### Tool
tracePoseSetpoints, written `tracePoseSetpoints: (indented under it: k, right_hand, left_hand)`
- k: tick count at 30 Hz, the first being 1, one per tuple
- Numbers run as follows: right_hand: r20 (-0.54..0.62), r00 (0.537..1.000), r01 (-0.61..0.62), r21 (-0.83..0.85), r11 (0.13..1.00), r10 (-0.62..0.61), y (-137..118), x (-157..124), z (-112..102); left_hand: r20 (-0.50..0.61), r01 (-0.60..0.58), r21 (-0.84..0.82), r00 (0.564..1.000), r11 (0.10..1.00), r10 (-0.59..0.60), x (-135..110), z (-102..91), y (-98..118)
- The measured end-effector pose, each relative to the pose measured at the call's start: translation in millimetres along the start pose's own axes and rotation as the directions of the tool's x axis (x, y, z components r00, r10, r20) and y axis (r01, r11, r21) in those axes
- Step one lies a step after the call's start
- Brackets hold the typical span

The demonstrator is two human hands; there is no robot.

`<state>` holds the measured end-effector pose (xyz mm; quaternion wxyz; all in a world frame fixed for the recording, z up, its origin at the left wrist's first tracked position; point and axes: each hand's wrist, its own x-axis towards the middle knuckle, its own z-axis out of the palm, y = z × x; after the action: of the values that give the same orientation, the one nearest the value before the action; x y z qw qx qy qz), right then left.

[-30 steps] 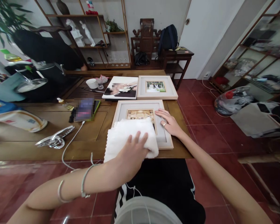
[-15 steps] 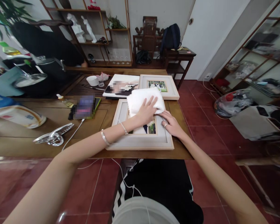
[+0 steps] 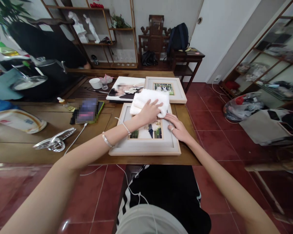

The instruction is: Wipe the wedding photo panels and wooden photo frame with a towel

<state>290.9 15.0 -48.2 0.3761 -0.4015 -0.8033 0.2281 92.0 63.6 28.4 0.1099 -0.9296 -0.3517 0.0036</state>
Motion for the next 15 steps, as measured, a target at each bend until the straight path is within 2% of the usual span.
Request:
tracePoseSetpoints:
  k: [3,5,11,15]
  right_hand:
    - [-0.013,1.0,-0.022,0.013,1.0,0.022,-2.7,-0.1,0.3]
    - [-0.023,0.999,-0.032,0.004,0.999,0.033,-5.1,-0.8,0.5]
    - [-0.021,0.997,-0.068,0.005,0.998,0.068,-8.1,-3.6,-0.6]
    - [0.009,0.999,-0.051,0.015,0.999,0.051,-9.2,-3.0,-1.9]
  left_hand:
    - [0.036,0.044,0.035,0.998,0.998,-0.045,-20.6,3.1,3.1]
    - [0.053,0.067,0.031,0.996,0.997,-0.068,-33.2,3.9,13.4]
    - [0.131,0.097,-0.07,0.987,0.993,-0.087,-64.4,-10.1,71.1]
    - [0.097,0.015,-0.07,0.995,0.997,-0.008,-93.0,-23.4,104.6]
